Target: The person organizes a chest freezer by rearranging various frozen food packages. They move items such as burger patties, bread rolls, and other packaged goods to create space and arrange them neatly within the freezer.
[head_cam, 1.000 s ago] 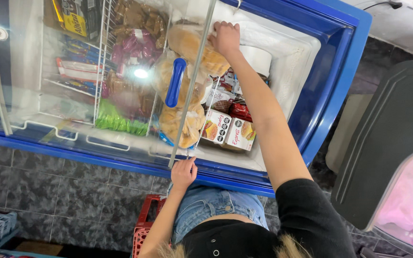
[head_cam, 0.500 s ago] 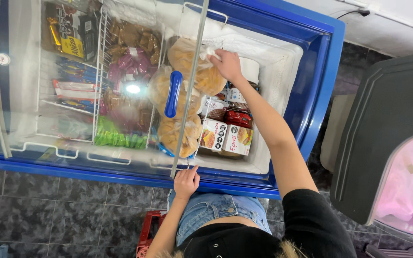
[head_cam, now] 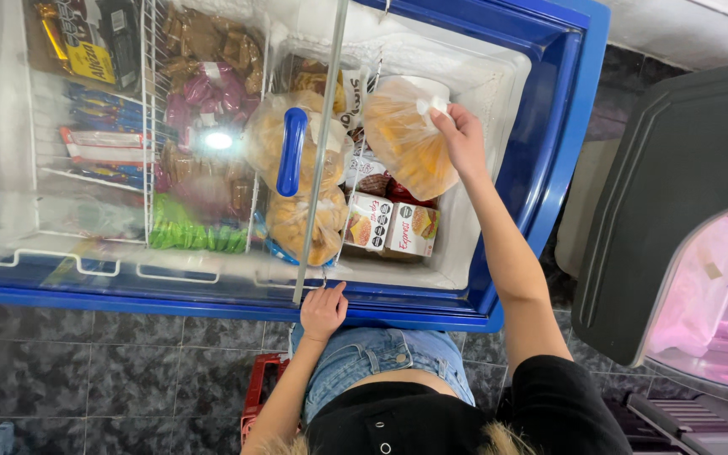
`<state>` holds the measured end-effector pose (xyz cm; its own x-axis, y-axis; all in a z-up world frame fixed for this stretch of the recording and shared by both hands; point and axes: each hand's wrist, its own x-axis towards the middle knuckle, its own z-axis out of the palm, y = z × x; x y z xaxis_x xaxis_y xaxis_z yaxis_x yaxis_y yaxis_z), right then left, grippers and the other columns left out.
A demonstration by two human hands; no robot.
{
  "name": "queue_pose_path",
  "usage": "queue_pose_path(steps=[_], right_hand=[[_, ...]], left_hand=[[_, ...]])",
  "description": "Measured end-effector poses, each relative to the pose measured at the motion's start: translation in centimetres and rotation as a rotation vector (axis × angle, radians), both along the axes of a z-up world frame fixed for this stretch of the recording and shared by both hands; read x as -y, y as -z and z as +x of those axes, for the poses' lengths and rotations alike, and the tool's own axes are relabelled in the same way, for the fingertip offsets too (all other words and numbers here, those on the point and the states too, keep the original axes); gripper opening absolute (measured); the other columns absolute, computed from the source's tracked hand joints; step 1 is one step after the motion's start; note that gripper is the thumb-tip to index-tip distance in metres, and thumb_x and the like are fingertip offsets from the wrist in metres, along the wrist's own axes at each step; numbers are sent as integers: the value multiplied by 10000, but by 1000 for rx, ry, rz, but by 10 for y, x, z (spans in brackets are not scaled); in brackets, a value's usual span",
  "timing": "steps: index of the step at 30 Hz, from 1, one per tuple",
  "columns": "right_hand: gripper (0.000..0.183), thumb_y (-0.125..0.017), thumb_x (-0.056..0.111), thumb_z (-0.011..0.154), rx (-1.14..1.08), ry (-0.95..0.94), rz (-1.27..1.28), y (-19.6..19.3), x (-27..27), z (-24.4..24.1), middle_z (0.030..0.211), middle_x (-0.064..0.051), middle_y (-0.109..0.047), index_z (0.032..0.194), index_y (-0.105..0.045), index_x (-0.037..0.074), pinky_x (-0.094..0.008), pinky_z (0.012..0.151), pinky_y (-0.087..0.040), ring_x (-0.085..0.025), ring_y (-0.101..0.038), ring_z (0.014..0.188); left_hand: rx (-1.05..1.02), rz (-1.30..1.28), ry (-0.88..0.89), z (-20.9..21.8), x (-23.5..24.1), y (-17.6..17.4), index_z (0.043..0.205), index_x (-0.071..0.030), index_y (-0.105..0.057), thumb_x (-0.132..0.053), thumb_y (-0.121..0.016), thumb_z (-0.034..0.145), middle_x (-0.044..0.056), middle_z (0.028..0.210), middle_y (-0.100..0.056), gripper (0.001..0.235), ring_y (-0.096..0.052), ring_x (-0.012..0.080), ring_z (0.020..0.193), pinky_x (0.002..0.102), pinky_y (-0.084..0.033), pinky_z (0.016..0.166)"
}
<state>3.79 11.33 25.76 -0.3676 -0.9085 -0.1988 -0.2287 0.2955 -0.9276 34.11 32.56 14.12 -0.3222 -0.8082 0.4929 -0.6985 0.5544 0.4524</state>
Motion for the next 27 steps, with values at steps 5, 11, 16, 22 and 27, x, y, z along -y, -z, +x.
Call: queue_pose_path(steps=[5,11,16,22,27], right_hand=[[168,-649,267,882,-56,31,123,33,-19,-14,608,64,-492,777,-627,137,-195,584,-360,-53,-438,595],[188,-681,299,830,18,161,215,81,-18,0,625,40,-527,730,-638,144,-219,592,-351,-72,-461,623],[356,-695,345,845,221,344,333,111,-21,10,1310,-187,-488,960,-634,14,-385,1032,-323,-277,-430,1256],[735,-662,410,864,393,366,515,131,-40,19,1356,-271,-400,1331,-399,-93,-394,1011,-358,-336,-389,1284],[367,-680,424,847,148,352,400,144,-29,15,864,-64,-620,1015,-626,102,-271,666,-494,-158,-595,743]], left_hand=[[28,10,18,0,1,-6,898,-119,-672,-74,-543,777,15,582,-491,183,-518,170,518,279,-462,548],[73,36,25,-3,5,-14,896,-122,-670,-77,-534,787,13,592,-492,180,-526,174,536,273,-451,545],[105,45,24,-4,4,-15,899,-129,-672,-79,-537,786,9,598,-500,183,-531,174,545,272,-450,546],[117,49,26,-7,5,-14,875,-132,-666,-74,-538,779,12,596,-489,170,-524,179,552,274,-441,549],[123,64,32,-8,8,-19,873,-131,-659,-73,-539,774,18,596,-485,166,-527,181,555,279,-441,547]])
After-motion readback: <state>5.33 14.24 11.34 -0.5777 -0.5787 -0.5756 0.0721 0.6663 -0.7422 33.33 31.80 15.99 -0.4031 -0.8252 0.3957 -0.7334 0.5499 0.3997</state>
